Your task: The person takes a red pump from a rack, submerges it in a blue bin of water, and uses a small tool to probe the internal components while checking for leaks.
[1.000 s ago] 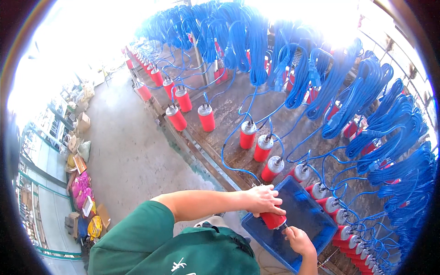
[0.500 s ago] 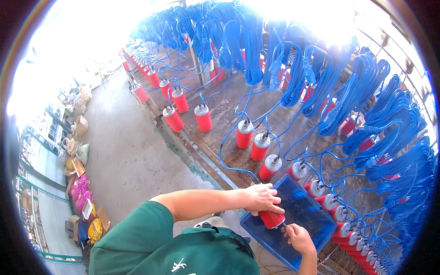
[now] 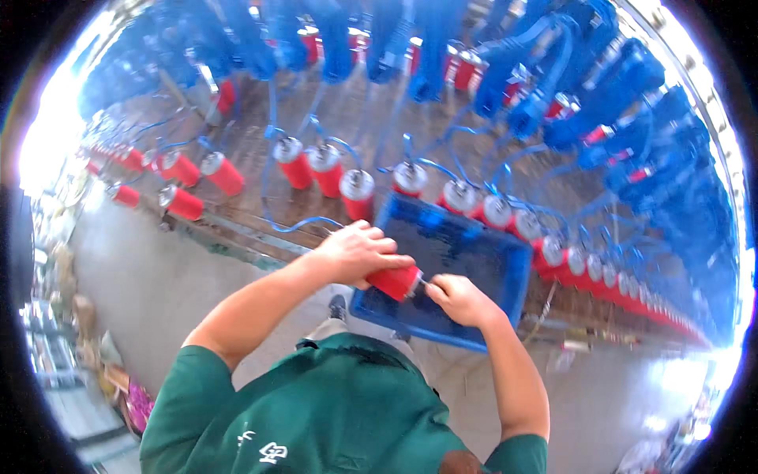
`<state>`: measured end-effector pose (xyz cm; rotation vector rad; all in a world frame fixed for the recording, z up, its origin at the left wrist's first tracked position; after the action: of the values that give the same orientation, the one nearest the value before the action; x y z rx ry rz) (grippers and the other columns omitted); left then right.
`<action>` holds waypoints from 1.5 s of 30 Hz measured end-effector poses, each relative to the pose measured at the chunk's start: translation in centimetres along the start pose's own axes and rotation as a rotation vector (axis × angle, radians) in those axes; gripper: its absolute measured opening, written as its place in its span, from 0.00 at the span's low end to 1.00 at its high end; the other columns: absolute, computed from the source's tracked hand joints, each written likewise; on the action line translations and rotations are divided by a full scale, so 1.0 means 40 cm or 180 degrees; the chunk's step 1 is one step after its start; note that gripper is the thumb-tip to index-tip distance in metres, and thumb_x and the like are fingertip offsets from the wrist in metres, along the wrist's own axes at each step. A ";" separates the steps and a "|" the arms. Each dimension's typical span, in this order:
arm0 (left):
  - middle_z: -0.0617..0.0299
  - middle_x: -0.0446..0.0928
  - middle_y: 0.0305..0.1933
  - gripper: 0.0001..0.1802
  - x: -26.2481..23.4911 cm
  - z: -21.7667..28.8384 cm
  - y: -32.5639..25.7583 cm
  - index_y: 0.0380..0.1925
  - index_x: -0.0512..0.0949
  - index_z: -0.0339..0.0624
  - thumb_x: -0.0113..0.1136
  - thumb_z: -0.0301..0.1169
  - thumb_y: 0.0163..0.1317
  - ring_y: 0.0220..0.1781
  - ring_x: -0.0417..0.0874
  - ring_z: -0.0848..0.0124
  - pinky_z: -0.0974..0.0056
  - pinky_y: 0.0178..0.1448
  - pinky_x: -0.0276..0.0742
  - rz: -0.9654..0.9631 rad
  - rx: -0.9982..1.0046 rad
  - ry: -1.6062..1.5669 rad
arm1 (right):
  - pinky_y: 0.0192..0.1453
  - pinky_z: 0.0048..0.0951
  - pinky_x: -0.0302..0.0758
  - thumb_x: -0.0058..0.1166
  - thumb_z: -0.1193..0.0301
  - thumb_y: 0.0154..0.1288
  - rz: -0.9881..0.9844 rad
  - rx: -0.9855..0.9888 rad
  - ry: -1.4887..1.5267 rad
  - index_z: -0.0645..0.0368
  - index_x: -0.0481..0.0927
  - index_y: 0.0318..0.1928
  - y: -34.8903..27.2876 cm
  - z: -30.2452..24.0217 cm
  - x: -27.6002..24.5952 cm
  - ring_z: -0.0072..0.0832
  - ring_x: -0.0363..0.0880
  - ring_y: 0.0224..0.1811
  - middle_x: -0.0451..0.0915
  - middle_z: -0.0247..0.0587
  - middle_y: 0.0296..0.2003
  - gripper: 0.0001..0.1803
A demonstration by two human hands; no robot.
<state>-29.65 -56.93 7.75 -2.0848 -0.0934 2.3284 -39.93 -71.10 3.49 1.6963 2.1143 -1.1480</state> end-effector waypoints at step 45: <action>0.60 0.86 0.42 0.29 -0.008 -0.598 -0.648 0.47 0.81 0.38 0.84 0.40 0.50 0.44 0.86 0.70 0.61 0.55 0.82 0.2866 -0.3552 -0.1925 | 0.42 0.18 0.75 0.64 0.72 0.73 0.1839 0.0778 0.1903 0.63 0.75 0.67 -0.136 -0.119 -0.001 0.14 0.78 0.38 0.89 0.39 0.47 0.25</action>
<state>-6.58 -30.25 6.86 -1.6982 -0.7519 4.1351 -43.34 -68.16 9.14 2.7911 1.5558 -0.8032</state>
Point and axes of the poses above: each hand's wrist, its own y-axis towards the middle knuckle, its own x-axis out of the palm, z = x × y, the point moved 9 cm from there along y, towards the middle knuckle
